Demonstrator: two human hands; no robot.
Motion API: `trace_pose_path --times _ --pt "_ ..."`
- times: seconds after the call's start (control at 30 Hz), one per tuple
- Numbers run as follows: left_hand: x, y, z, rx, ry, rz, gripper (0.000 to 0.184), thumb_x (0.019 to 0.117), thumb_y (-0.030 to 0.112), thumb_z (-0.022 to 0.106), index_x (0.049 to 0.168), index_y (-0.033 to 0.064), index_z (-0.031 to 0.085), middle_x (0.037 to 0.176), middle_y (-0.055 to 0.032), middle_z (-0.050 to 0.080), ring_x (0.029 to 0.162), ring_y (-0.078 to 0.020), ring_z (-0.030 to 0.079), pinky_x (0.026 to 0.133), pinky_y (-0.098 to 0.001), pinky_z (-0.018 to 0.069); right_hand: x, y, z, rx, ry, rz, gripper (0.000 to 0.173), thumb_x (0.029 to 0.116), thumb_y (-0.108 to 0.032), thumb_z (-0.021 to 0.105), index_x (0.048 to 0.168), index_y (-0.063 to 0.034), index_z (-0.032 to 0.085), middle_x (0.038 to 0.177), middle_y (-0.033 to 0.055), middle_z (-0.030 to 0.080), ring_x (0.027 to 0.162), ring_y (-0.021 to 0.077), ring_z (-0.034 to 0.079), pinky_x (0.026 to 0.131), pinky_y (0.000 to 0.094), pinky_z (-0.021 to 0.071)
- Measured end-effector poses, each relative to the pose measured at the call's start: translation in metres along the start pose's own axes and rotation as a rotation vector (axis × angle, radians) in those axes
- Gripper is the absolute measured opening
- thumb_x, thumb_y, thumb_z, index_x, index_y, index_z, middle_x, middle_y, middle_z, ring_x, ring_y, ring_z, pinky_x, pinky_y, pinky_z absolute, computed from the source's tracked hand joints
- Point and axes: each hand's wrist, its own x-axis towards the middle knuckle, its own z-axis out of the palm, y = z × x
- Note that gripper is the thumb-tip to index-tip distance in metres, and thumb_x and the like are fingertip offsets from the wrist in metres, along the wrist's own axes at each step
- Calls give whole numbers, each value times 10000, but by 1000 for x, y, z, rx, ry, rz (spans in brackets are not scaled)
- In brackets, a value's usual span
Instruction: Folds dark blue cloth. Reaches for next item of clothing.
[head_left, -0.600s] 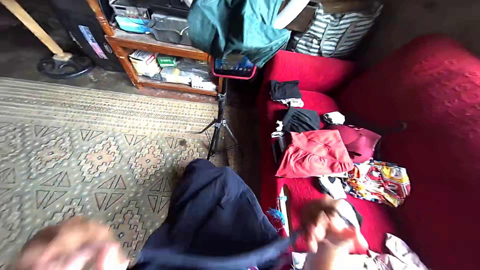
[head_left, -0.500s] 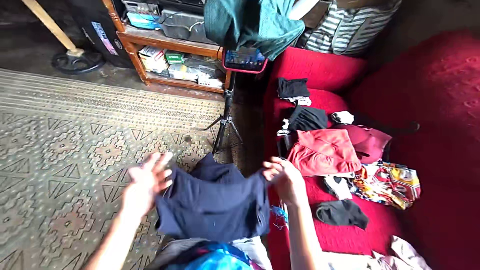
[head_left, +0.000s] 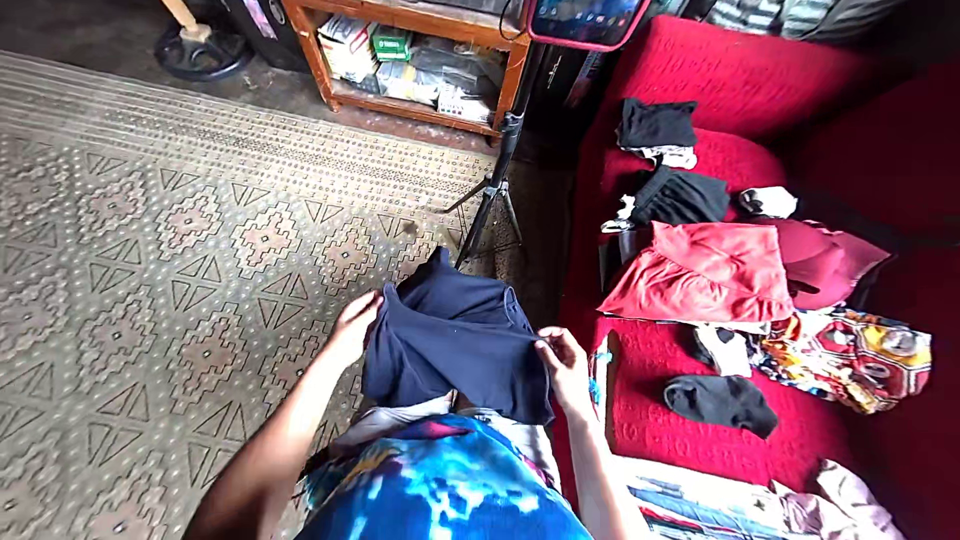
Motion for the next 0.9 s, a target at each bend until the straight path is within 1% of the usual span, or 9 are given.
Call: trace_pose_path --times 0.1,0.2,0.37,0.47,0.53,0.63,0.73,0.8,0.9 --pt "24 19 2 -96 -54 -193 419 1132 299 276 1243 43 587 985 -31 704 897 -87 684 831 -294 583 36 1 -15 38 -122 15 218 935 -40 608 1147 9 633 906 -20 676 828 40 650 778 236 565" --pt "33 -8 -8 132 -263 -262 619 1116 447 200 1385 -3 530 1246 -134 658 1137 -153 632 996 -357 519 62 15 -28 -352 -308 132 360 972 -210 648 1265 -1 647 1074 113 730 955 171 706 886 367 578" --pt "1 -36 -12 281 -306 31 256 1024 198 550 1078 -16 680 973 -6 710 926 -19 657 916 -272 545 55 21 -41 -455 -417 149 356 961 -341 664 1117 -28 731 981 93 750 910 145 710 871 387 574" --pt "3 -34 -22 269 -147 201 213 1004 149 544 965 -1 690 870 31 679 846 3 629 856 -251 535 53 13 -64 -511 -408 160 304 943 -312 694 1070 -41 747 952 87 750 882 158 710 864 423 566" --pt "6 -8 -29 133 -136 312 175 964 175 569 881 128 716 810 113 693 792 23 649 788 -233 561 57 -7 -80 -571 -399 107 349 933 -355 696 1024 -24 757 908 109 748 845 195 713 834 477 566" --pt "11 56 -32 132 -465 552 199 936 414 676 838 259 753 804 178 691 794 59 636 762 -172 533 61 -41 -98 -751 -387 -108 580 914 -561 629 886 5 752 798 162 724 774 305 701 783 598 515" --pt "21 131 -29 812 -568 909 356 921 388 638 686 130 706 676 57 646 716 -43 608 700 -247 494 68 -80 -119 -1007 -280 -261 611 936 -648 565 994 -83 791 867 154 762 830 372 729 850 692 481" --pt "30 175 -26 1260 -468 963 343 957 366 599 836 85 754 789 -83 719 775 -256 700 739 -510 535 72 -108 -131 -1081 -130 -325 512 919 -539 671 1135 -82 754 939 189 757 882 422 722 871 708 480" --pt "40 216 -19 1484 -180 1068 247 1002 217 582 1004 -4 693 920 -215 665 894 -423 673 778 -618 485 71 -151 -130 -1148 179 -460 416 903 -307 769 1182 -9 691 1043 232 733 960 441 699 930 680 446"
